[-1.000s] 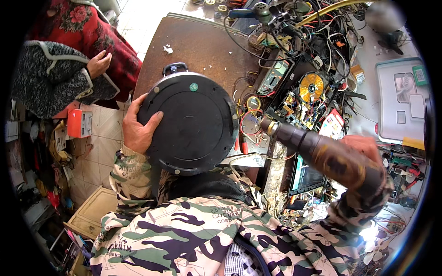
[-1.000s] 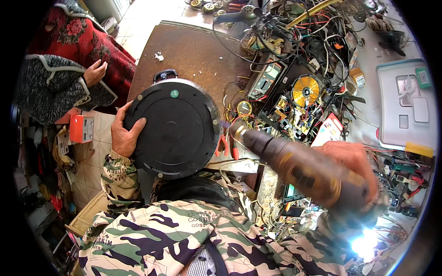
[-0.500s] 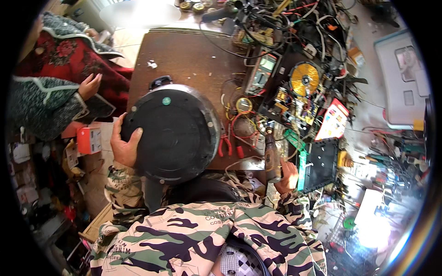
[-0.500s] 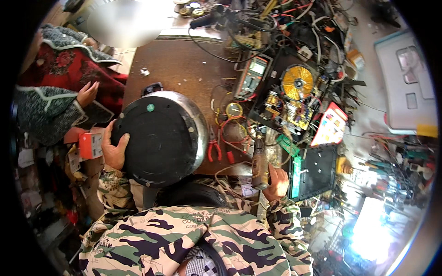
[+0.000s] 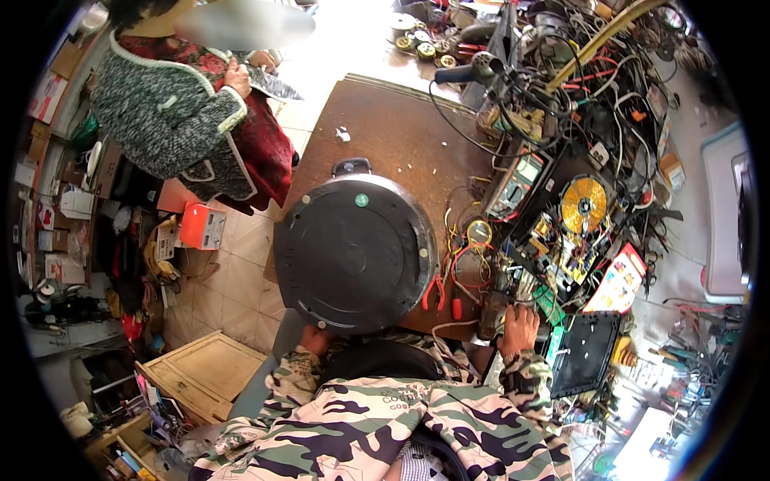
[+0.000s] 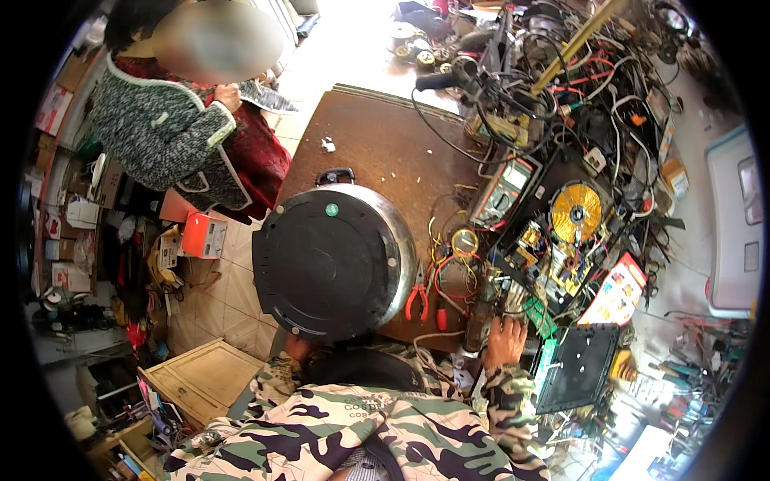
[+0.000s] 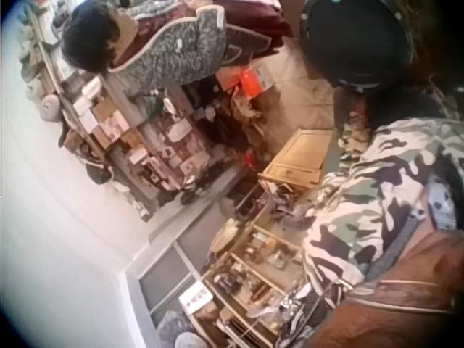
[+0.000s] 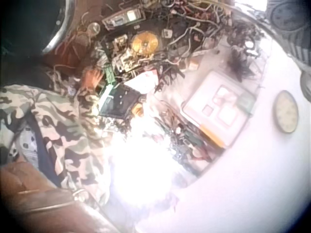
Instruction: The person repairs a round electric appliance by manipulating internal wires, using pliers and a heat gun, and reattaching the base. They then hand the finished unit to a woman standing nearby.
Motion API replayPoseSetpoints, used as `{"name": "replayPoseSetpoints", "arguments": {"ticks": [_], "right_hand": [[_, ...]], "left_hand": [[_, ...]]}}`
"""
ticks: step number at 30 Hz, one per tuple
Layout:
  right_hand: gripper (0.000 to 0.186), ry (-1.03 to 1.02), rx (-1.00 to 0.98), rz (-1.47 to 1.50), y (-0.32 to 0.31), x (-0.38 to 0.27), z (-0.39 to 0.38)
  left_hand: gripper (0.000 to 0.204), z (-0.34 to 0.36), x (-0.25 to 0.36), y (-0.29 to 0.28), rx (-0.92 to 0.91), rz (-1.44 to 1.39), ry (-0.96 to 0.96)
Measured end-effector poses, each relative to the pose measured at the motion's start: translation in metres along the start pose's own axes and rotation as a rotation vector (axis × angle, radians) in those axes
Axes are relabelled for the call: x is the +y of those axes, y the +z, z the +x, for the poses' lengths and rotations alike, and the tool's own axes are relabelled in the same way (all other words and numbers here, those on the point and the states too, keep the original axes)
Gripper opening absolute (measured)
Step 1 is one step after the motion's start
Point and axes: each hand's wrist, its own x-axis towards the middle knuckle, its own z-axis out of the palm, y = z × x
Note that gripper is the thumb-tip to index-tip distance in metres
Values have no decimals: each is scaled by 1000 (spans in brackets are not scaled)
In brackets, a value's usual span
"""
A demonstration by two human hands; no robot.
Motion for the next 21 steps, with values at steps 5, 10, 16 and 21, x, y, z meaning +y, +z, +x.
{"name": "replayPoseSetpoints", "arguments": {"ticks": [5, 10, 16, 21], "right_hand": [[44, -220, 90, 419, -41, -54, 21], [27, -579, -119, 624, -13, -137, 29], [25, -734, -254, 608, -22, -169, 43], [40, -861, -433, 554, -22, -183, 45]], "left_hand": [[48, 24, -27, 35, -242, 535, 297], [51, 10, 5, 30, -274, 830, 700], [51, -3, -11, 57, -259, -340, -256], [34, -18, 27, 60, -180, -195, 21]]}}
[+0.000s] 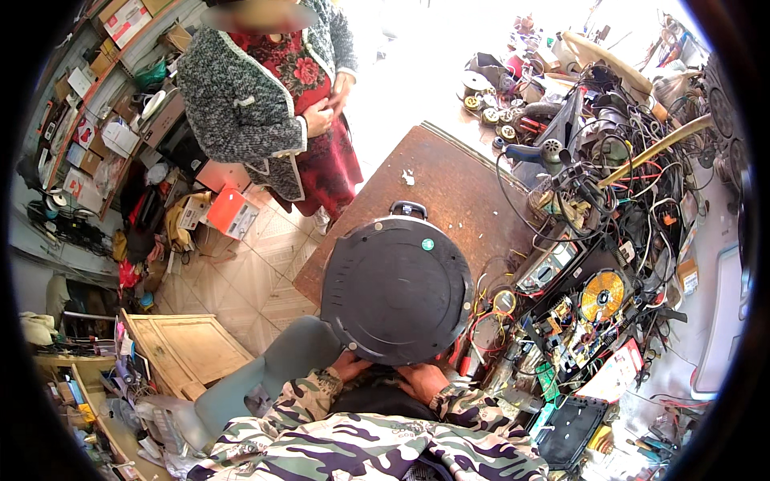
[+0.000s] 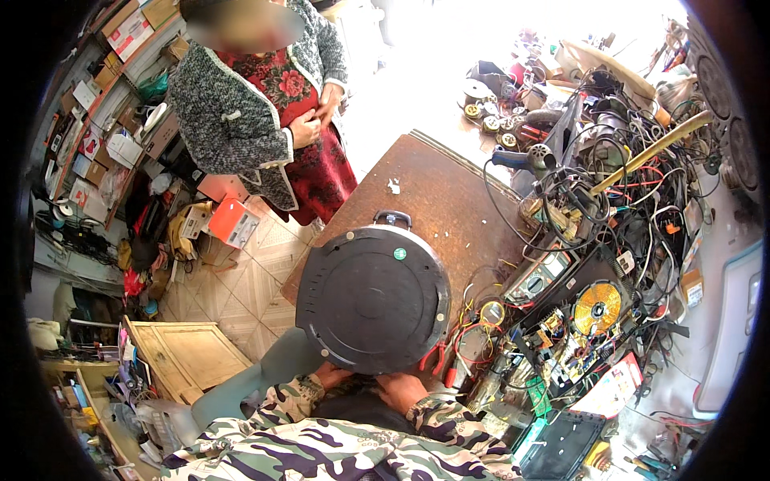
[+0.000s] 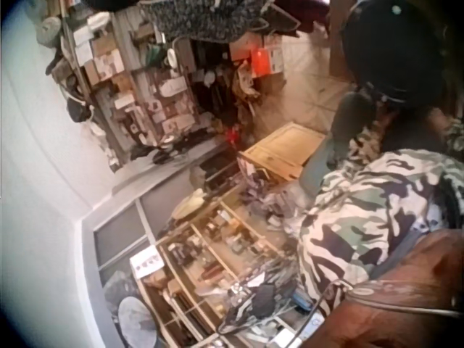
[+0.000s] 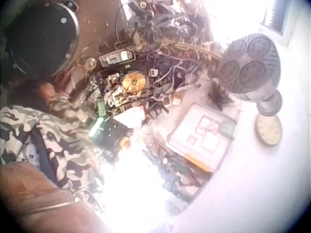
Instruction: The person repairs a round electric appliance by manipulating internal wires, using pliers and a heat gun, and reattaching the base. They then hand the finished unit to a woman standing nearby.
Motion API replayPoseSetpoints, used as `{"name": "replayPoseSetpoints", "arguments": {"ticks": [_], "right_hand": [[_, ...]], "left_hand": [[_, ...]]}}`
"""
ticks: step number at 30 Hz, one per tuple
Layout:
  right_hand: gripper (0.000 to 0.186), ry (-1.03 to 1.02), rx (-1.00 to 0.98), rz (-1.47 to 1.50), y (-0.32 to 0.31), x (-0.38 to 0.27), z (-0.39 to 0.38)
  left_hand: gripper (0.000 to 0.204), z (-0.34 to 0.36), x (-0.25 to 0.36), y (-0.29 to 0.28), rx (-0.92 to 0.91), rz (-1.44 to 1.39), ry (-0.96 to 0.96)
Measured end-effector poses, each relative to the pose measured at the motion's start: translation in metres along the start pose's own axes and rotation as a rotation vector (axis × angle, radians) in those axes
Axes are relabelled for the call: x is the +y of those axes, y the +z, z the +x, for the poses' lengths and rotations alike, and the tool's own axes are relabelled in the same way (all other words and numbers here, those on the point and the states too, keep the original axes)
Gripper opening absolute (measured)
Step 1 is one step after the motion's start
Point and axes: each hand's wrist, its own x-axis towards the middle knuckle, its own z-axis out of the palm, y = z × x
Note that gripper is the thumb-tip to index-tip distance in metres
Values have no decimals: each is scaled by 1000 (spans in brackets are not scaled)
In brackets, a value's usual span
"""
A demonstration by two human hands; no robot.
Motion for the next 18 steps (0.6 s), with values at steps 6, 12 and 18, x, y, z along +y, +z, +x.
{"name": "replayPoseSetpoints", "arguments": {"ticks": [6, 12, 18], "right_hand": [[40, -141, 165, 48, -22, -31, -9], [44, -276, 484, -373, -42, -70, -11], [56, -224, 646, -413, -54, -81, -12]], "left_hand": [[35, -3, -20, -13, -80, 129, 119], [38, -56, 103, 19, -74, 100, 37], [36, -63, 152, 35, -133, -234, 30]]}}
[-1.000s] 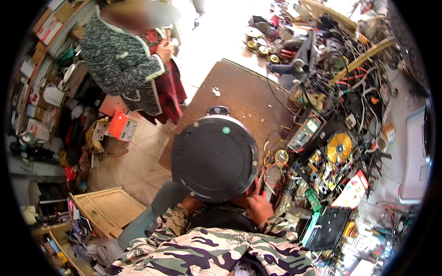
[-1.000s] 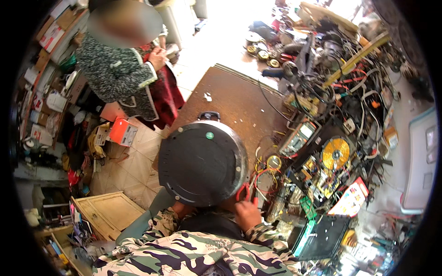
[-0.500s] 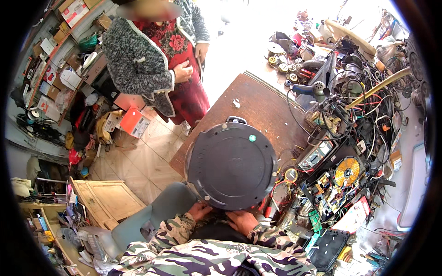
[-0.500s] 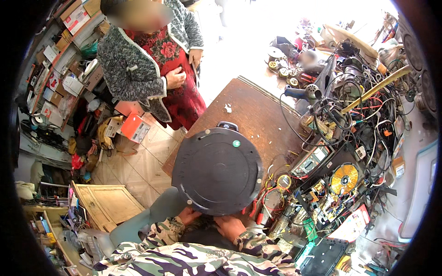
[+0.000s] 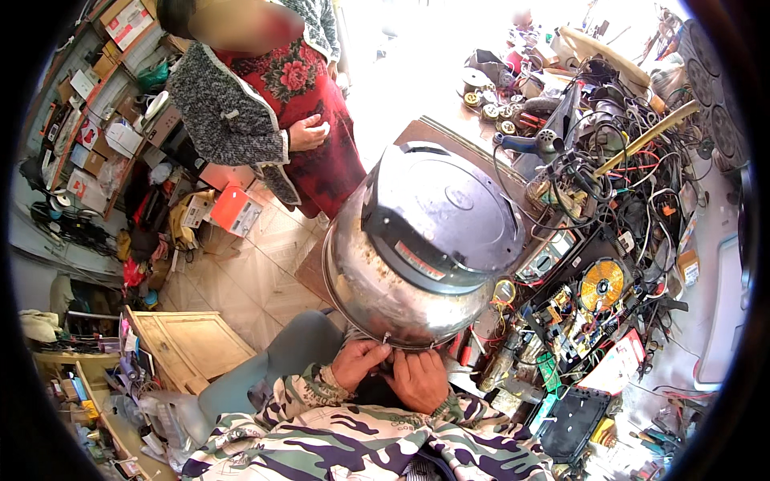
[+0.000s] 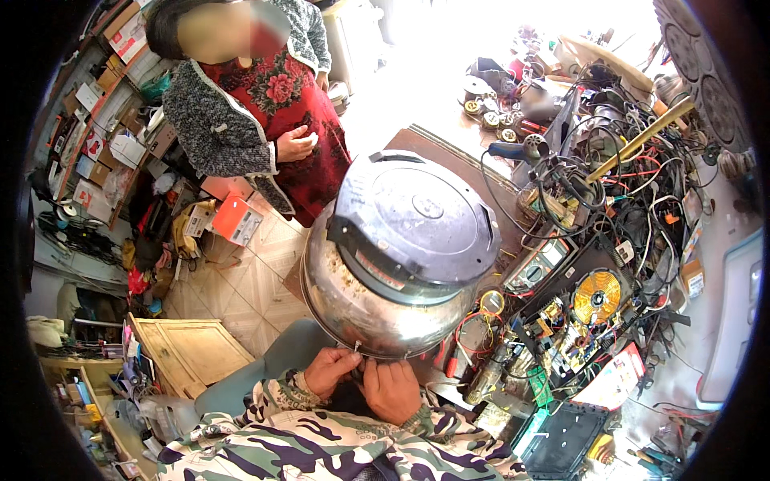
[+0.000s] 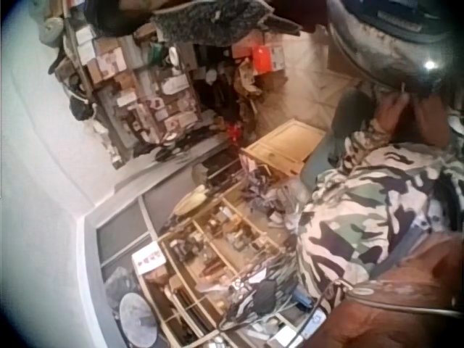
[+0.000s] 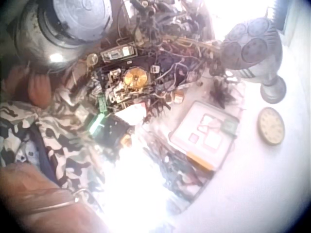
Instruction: The person repairs a round electric appliance by manipulating internal wires, using pliers and a heat gun, and reattaching the base. They then hand the finished unit to a woman standing nearby.
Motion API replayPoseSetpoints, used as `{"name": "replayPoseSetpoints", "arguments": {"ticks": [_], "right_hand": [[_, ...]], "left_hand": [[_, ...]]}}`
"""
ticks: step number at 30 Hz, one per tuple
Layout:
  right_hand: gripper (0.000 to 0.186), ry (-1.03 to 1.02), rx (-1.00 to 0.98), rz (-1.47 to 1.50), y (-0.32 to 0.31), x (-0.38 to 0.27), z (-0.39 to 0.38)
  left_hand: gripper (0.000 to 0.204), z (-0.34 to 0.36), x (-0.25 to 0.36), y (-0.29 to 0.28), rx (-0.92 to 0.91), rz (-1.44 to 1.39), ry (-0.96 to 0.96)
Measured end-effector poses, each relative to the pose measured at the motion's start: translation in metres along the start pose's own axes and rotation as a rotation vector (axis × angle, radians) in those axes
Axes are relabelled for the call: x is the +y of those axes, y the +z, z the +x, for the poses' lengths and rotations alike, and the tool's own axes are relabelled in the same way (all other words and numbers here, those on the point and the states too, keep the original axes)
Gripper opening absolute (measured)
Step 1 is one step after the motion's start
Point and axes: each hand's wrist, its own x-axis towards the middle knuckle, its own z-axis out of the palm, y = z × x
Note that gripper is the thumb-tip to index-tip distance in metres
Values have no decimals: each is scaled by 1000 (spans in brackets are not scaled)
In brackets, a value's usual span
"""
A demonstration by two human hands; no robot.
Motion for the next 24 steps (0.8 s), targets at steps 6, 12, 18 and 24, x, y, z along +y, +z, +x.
{"name": "replayPoseSetpoints", "arguments": {"ticks": [6, 12, 18, 24], "right_hand": [[40, -8, 70, 44, -8, 12, 22], [30, -49, 111, 8, -11, 17, 30], [27, -32, 97, 12, -27, 18, 47], [19, 13, 90, -5, -40, 14, 63]], "left_hand": [[37, -2, 19, 8, -57, -327, -44], [37, 46, 14, -87, 303, 119, 161], [57, 172, 74, -131, 319, -192, 494], [42, 261, 106, -146, 264, -15, 643]]}}
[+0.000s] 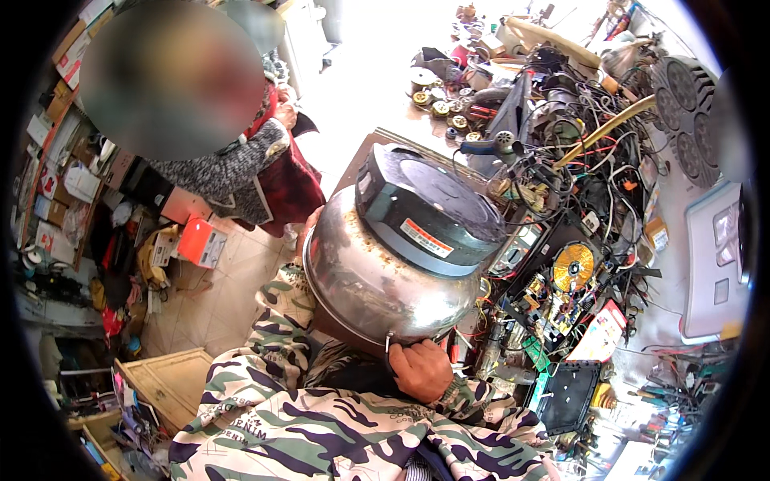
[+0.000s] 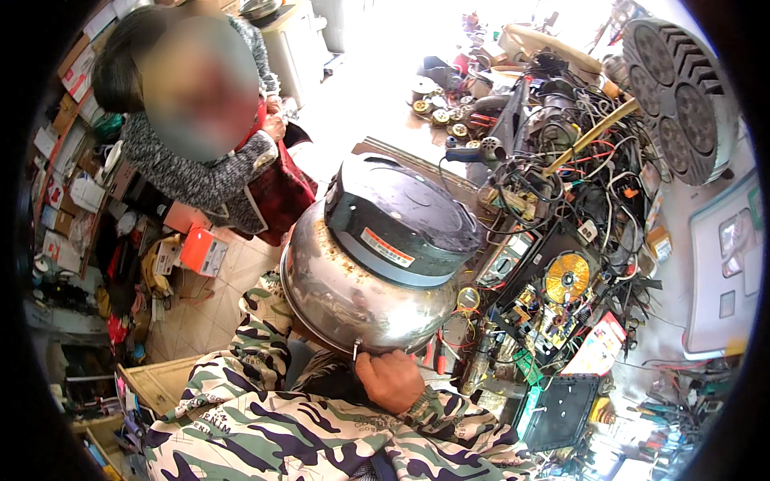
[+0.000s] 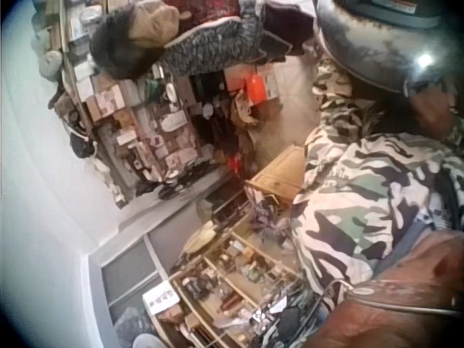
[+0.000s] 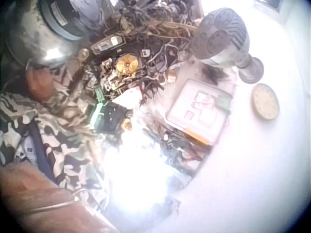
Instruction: The person repairs a round electric appliance by manipulating internal wires, using pliers and a heat gun, and reattaching the base. They then hand the finished unit to a woman standing nearby.
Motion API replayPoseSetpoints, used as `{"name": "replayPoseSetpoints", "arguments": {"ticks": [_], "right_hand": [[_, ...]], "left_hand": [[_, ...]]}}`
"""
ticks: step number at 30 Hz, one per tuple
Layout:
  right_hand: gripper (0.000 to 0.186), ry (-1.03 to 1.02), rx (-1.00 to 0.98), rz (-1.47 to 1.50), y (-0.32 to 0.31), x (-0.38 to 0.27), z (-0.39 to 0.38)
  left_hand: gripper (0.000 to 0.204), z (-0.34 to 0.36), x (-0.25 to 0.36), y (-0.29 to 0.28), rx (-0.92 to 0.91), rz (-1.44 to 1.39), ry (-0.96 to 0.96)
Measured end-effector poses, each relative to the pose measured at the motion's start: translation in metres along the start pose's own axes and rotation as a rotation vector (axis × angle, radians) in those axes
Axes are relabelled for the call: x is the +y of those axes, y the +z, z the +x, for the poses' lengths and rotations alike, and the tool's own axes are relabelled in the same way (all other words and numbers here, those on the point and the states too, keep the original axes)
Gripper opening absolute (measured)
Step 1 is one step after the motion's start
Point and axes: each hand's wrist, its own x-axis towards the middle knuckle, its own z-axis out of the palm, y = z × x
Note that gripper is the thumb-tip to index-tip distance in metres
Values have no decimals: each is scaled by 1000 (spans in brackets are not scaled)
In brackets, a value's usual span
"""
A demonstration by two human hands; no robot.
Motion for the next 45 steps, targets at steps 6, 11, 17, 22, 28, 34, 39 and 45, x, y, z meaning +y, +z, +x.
{"name": "replayPoseSetpoints", "arguments": {"ticks": [6, 11, 17, 22, 28, 34, 39, 45], "right_hand": [[31, -2, 13, 32, -13, -8, 20], [26, -25, 14, 29, -23, -12, 40], [24, 19, -25, 73, -74, -6, 85], [27, 277, 16, 243, -127, 29, 117], [14, 611, 51, 473, -117, 104, 141], [21, 675, 150, 584, -55, 213, 145], [43, 819, 176, 304, -17, 251, 137], [73, 657, 366, 13, 29, 249, 77]], "left_hand": [[31, 22, -4, 10, -58, 77, -1], [24, 25, 3, 9, -102, 172, 28], [21, -6, 13, -2, -163, 362, 125], [24, -78, 69, -35, -23, 776, 111], [28, -106, 128, -35, 35, 1053, 80], [32, -80, 145, -14, 39, 1150, 78], [40, -45, 137, 3, 88, 1251, -4], [35, -23, 136, 20, 96, 1263, 7]]}}
